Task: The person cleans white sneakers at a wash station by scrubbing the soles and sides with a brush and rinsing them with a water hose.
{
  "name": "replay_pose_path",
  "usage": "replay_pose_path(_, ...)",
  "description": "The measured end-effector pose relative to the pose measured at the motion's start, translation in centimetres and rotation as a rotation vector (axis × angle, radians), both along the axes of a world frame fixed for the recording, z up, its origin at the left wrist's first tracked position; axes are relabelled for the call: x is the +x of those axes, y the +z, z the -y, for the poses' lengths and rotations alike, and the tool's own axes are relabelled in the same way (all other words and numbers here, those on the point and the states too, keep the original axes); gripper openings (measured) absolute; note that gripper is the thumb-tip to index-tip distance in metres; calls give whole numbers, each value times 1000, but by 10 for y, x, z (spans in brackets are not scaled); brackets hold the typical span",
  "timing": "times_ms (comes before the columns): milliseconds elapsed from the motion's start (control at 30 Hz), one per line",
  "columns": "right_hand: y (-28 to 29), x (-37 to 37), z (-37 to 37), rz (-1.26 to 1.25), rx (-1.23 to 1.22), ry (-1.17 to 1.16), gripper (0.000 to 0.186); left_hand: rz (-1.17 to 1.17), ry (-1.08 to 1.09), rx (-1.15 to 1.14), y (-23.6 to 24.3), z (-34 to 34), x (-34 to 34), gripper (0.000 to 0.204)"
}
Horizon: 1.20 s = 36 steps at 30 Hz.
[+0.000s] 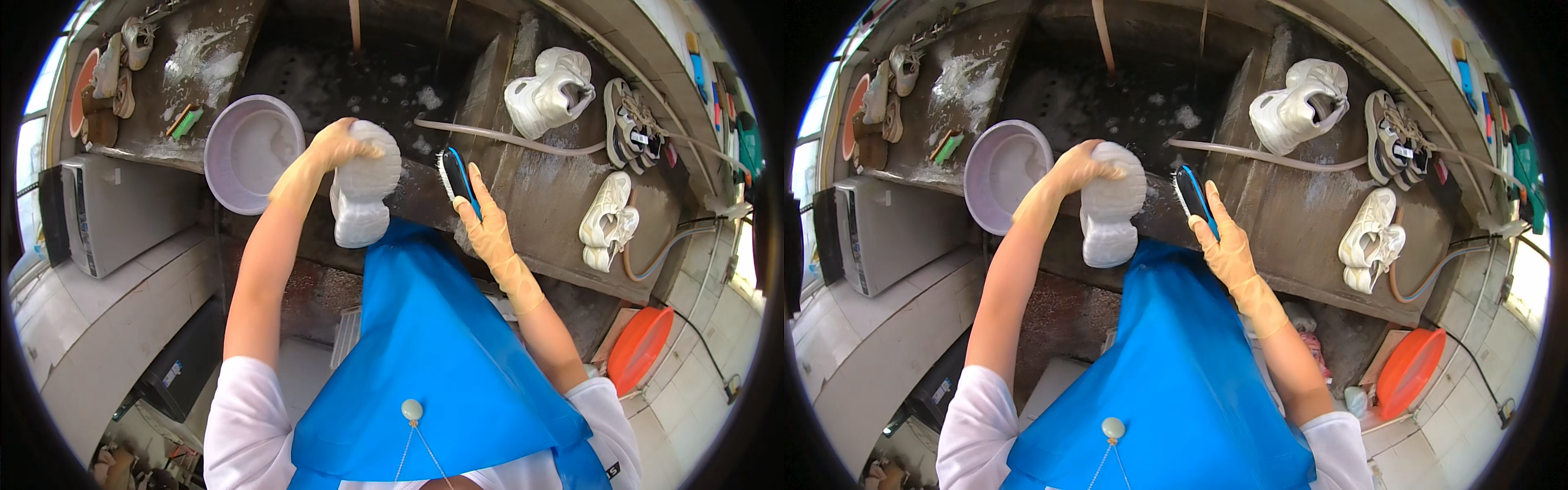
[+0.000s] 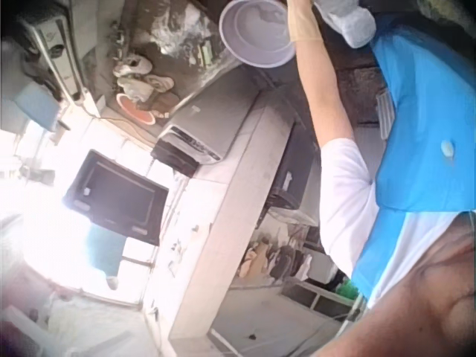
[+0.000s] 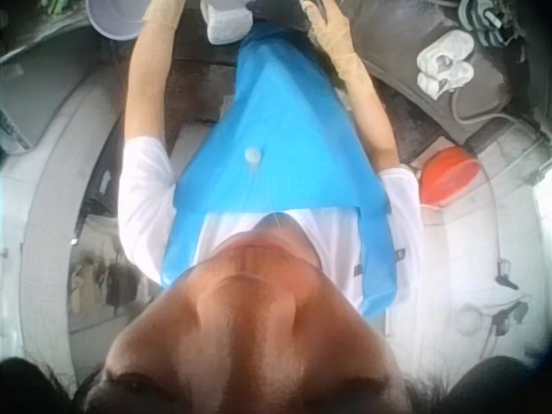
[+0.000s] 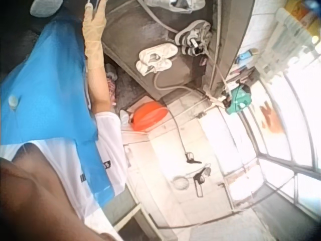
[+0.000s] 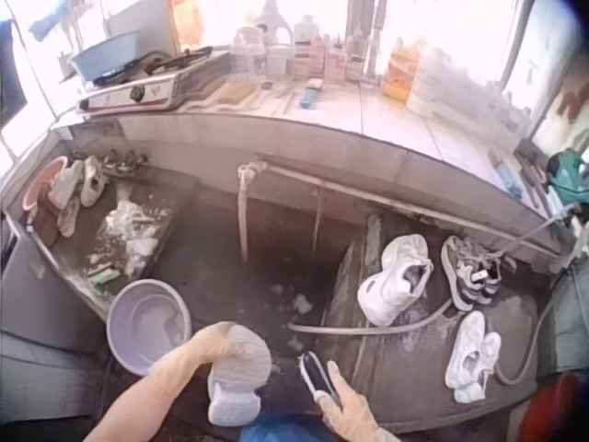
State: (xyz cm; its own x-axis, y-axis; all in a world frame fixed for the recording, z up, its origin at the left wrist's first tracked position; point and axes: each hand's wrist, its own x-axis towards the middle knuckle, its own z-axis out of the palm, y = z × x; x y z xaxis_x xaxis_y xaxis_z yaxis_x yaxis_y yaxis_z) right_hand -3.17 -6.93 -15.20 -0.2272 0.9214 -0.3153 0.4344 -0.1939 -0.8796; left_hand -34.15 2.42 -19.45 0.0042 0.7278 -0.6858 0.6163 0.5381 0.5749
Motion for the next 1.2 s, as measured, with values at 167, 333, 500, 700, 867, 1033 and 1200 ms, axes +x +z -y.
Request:
replay_pose_path(167, 4, -11, -12, 22, -83, 46, 67, -30, 402, 87, 96, 99, -10, 103)
replay_pose_path(333, -23, -44, -22, -129, -74, 69, 71, 578, 1136, 386, 68, 187, -5, 78)
replay_pose_path(500, -63, -70, -32, -81, -4, 86, 66, 1047, 1504, 428, -34, 226, 36, 78)
replay_pose_path(700, -81, -85, -52, 202, -10, 359, 58, 768, 1383, 196, -52, 247, 28, 85)
replay_pose_path(867, -82, -102, -48, 434, 75, 418, 59, -57, 377, 622, -11, 204, 29, 102)
replay_pose_path(1033, -63, -97, -31, 551, 46, 468, 61, -530, -86, 474, -47, 138, 35, 105)
replay_pose_path(1200, -38, -69, 5, 670, -54, 619, 60, -493, -67, 406, -71, 130, 31, 104)
